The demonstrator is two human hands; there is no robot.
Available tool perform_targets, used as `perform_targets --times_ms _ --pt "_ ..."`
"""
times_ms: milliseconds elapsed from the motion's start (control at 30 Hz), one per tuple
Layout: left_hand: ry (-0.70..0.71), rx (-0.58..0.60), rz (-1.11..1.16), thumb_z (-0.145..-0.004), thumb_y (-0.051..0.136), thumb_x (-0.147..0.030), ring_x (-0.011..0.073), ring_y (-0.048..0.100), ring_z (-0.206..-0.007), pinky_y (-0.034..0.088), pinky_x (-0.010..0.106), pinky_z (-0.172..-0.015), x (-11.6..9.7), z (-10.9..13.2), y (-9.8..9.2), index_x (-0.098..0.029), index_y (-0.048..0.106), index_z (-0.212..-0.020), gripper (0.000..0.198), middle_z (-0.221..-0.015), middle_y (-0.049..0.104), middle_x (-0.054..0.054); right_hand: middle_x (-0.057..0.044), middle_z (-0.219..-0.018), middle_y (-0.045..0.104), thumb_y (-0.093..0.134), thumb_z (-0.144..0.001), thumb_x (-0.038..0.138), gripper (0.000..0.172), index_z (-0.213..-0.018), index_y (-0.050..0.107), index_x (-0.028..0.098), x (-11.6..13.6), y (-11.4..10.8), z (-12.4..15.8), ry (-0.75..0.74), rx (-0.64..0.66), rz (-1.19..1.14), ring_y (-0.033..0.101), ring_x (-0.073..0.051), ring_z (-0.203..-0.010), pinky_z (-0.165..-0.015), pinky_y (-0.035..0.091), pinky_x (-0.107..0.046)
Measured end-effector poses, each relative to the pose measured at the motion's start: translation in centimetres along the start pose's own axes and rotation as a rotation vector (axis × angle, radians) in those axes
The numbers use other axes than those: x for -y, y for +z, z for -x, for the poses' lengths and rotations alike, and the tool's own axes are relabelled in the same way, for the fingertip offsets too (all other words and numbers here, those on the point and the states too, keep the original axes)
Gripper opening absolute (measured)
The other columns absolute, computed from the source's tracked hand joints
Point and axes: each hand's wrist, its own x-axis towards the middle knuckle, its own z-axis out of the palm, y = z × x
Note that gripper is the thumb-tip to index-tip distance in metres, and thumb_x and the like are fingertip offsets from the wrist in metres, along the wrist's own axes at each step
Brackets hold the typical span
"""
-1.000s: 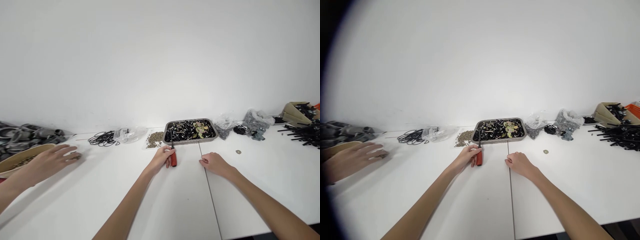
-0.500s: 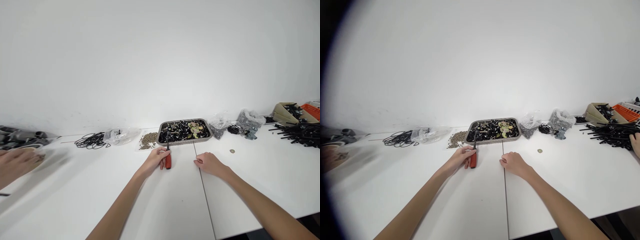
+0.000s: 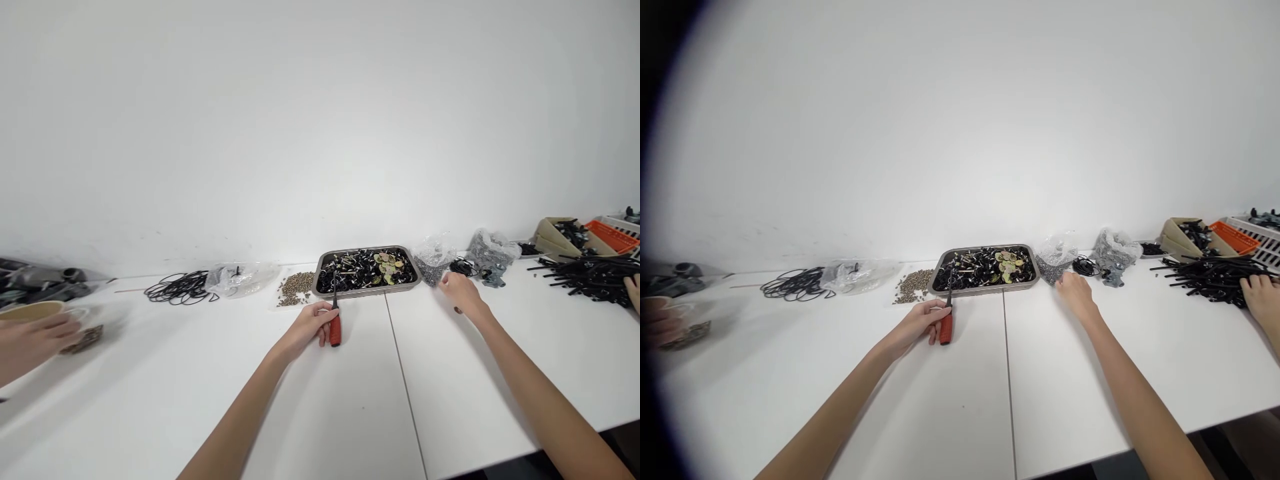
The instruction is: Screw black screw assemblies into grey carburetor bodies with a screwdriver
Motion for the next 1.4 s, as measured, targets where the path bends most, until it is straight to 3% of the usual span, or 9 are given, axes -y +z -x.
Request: perform_targets --times_ms 100,267,400,733,967,1067,1167,1267,1400 --pt "0.014 0.015 -0.01 -0.077 0.064 -0.044 0.0123 0.048 -0.034 0.034 0.021 -0.037 0.1 -0.1 -0.1 -0.018 0.05 -0.082 0.031 -0.043 0.057 -0.001 -0.018 -0.095 0.061 0.046 -0.091 0.023 0.022 -0.094 0.062 0.009 -1.4 0.2 -1.6 0.076 0.003 0.066 0.059 -0.027 -0.091 -0.069 0.039 -0.03" --pt "0.017 0.02 -0.01 -0.077 0.065 -0.046 0.0132 0.05 -0.036 0.035 0.021 -0.038 0.0 0.0 -0.1 -0.018 0.049 -0.08 0.032 -0.042 0.056 -0.001 -0.025 -0.123 0.053 0.041 -0.091 0.018 0.034 -0.115 0.059 0.002 -2.6 1.6 -3.2 0.111 -0.024 0.131 0.048 -0.034 -0.119 -0.089 0.041 -0.038" --pt "0.014 0.022 -0.013 -0.076 0.065 -0.047 0.0128 0.048 -0.035 0.034 0.021 -0.038 -0.1 0.0 0.0 -0.018 0.049 -0.079 0.032 -0.043 0.057 -0.001 -0.027 -0.129 0.05 0.036 -0.093 0.02 0.041 -0.122 0.055 -0.001 -3.5 2.6 -4.3 0.096 -0.067 0.154 0.046 -0.036 -0.121 -0.095 0.037 -0.042" --pt "0.014 0.025 -0.017 -0.074 0.068 -0.05 0.0141 0.053 -0.038 0.036 0.021 -0.038 -0.1 0.1 -0.1 -0.018 0.049 -0.079 0.037 -0.044 0.057 -0.001 -0.027 -0.122 0.054 0.038 -0.092 0.021 0.04 -0.117 0.058 -0.002 -3.7 3.0 -6.0 0.078 -0.15 0.115 0.05 -0.036 -0.115 -0.093 0.037 -0.042" --pt "0.018 0.004 0.005 -0.076 0.066 -0.047 0.013 0.05 -0.035 0.034 0.02 -0.035 0.3 -0.1 0.0 -0.019 0.047 -0.081 0.034 -0.041 0.056 -0.002 -0.021 -0.117 0.057 0.036 -0.093 0.026 0.037 -0.113 0.061 0.009 -2.1 0.7 -5.3 0.093 -0.283 0.011 0.05 -0.032 -0.111 -0.09 0.036 -0.038" --pt "0.017 0.0 -0.004 -0.075 0.065 -0.048 0.0117 0.046 -0.031 0.03 0.019 -0.033 0.1 0.1 0.2 -0.019 0.047 -0.081 0.035 -0.04 0.055 -0.002 -0.017 -0.121 0.056 0.036 -0.093 0.03 0.038 -0.119 0.056 0.012 -0.4 -1.8 -5.5 0.07 -0.444 -0.064 0.045 -0.031 -0.115 -0.095 0.033 -0.038" --pt "0.016 -0.028 0.012 -0.073 0.065 -0.051 0.0119 0.043 -0.029 0.027 0.02 -0.032 -0.3 0.4 0.5 -0.019 0.047 -0.081 0.037 -0.037 0.05 -0.004 -0.014 -0.11 0.061 0.04 -0.09 0.028 0.03 -0.109 0.058 0.014 2.5 -4.2 -5.4 -0.095 -0.641 -0.287 0.048 -0.029 -0.108 -0.093 0.035 -0.038" --pt "0.046 -0.129 0.078 -0.069 0.068 -0.047 0.0105 0.046 -0.035 0.033 0.02 -0.036 -0.9 0.6 0.7 -0.018 0.05 -0.08 0.036 -0.045 0.05 -0.006 -0.013 -0.099 0.063 0.04 -0.091 0.028 0.026 -0.103 0.058 0.014 6.3 -4.4 -4.5 -0.274 -0.51 -0.489 0.055 -0.024 -0.091 -0.08 0.043 -0.036" --pt "0.103 -0.218 0.235 -0.067 0.063 -0.041 0.0095 0.049 -0.042 0.036 0.021 -0.039 -1.6 1.0 0.7 -0.017 0.052 -0.078 0.029 -0.053 0.049 -0.006 -0.01 -0.091 0.064 0.04 -0.092 0.025 0.025 -0.104 0.059 0.015 10.7 -0.5 -3.3 -0.555 -0.159 -0.489 0.057 -0.019 -0.074 -0.069 0.045 -0.032"
